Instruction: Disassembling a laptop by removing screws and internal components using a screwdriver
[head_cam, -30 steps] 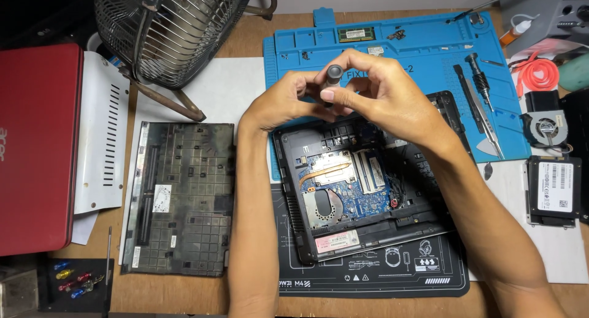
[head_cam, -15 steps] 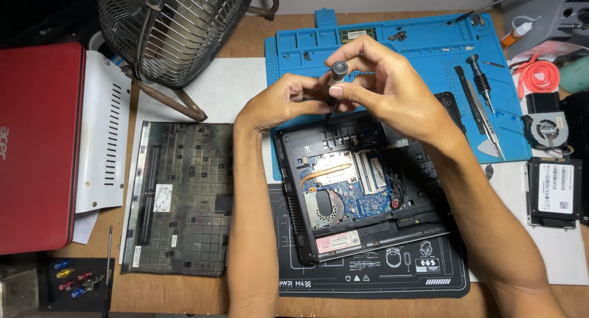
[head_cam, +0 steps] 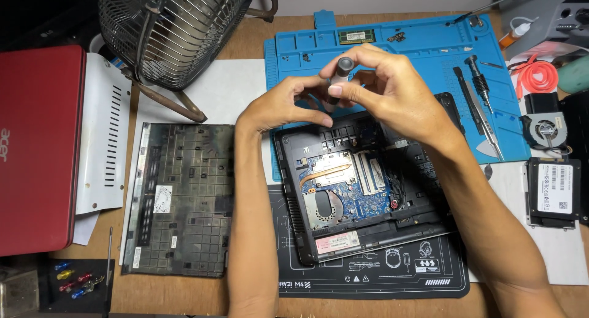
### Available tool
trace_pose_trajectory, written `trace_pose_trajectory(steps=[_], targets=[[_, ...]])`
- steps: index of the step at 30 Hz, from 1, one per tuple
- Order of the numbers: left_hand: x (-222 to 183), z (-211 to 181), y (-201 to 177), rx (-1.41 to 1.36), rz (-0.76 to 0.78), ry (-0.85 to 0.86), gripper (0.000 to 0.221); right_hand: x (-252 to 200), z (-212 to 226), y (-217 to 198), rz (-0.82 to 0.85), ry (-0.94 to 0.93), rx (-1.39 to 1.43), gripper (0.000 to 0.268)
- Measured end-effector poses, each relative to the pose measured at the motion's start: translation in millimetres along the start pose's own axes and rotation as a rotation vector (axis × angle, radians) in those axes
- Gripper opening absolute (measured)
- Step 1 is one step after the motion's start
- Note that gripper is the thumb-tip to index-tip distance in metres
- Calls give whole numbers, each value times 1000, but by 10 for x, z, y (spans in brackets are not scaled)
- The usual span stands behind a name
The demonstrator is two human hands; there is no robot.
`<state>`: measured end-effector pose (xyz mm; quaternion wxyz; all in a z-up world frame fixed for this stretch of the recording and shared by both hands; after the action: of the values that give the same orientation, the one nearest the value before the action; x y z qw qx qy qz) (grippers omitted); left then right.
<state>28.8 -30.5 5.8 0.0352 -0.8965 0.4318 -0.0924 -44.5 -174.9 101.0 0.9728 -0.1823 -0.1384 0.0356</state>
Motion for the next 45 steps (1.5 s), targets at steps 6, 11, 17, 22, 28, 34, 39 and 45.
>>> trace_pose_trajectory(steps=[6, 11, 17, 22, 28, 34, 39, 45], targets=[[-27, -34, -27, 16, -36, -97, 28, -47, 104, -204, -110, -3, 102, 19], [38, 111, -3, -25, -72, -115, 19, -52, 145, -276, -132, 21, 118, 19], [42, 197, -101, -55, -284, -161, 10, -44, 74, -480, -189, -10, 20, 15], [124, 320, -119, -43, -506, -147, 11, -86, -56, -839, -284, -33, -50, 15], [605, 429, 72, 245, -454, -134, 17, -185, -72, -1256, -404, -35, -84, 14], [1081, 541, 152, 546, -502, 143, 40, -192, -106, -1397, -448, -96, -15, 12], [1193, 699, 149, 746, -486, 134, 43, -223, -160, -1434, -455, -117, 47, 18], [1064, 541, 234, 751, -524, 46, 20, -287, -264, -1575, -499, -1, 16, 16]])
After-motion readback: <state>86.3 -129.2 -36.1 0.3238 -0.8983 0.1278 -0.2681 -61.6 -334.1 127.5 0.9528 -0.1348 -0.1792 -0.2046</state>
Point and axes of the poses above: each hand's wrist, its own x-axis towards the middle knuckle, its own y-axis out of the palm, z = x × y, the point moved 5 cm from there along x, towards the middle knuckle, and after that the axes turned 10 degrees about -z, right-handed, at the moved point
